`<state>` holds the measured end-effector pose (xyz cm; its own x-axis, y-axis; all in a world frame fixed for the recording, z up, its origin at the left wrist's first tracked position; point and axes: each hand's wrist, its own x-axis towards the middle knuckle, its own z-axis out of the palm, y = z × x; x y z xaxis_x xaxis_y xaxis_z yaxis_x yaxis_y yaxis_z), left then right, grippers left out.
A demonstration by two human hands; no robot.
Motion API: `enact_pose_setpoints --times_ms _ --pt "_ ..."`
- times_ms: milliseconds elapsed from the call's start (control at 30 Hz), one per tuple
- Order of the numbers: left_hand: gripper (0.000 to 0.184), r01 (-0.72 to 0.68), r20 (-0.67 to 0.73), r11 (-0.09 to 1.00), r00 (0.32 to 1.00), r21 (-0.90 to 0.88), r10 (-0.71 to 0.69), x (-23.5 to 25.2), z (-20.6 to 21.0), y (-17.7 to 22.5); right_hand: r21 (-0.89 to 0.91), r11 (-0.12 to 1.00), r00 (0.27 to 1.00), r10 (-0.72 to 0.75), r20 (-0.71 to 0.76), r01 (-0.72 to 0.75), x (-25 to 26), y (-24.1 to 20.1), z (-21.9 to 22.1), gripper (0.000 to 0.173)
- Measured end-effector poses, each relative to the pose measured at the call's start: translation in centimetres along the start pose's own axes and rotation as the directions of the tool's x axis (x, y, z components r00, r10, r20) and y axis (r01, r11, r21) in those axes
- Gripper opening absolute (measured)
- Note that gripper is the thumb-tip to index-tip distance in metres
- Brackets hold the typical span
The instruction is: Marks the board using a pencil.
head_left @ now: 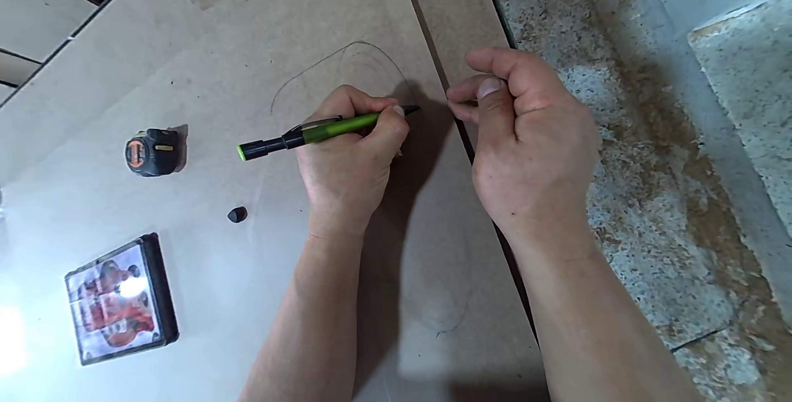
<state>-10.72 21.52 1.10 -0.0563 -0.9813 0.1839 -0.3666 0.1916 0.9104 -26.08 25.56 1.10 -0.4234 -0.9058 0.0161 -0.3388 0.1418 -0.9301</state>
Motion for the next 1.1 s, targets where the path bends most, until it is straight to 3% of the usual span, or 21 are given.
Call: enact_pose_setpoints --times_ms 1100 --pt "0.004 -0.031 0.045 0.999 0.998 -0.018 0.032 -4.6 -0.2 0.9 -0.001 1.000 1.000 0.005 -0.001 -0.005 0.1 -0.2 -0.1 0.027"
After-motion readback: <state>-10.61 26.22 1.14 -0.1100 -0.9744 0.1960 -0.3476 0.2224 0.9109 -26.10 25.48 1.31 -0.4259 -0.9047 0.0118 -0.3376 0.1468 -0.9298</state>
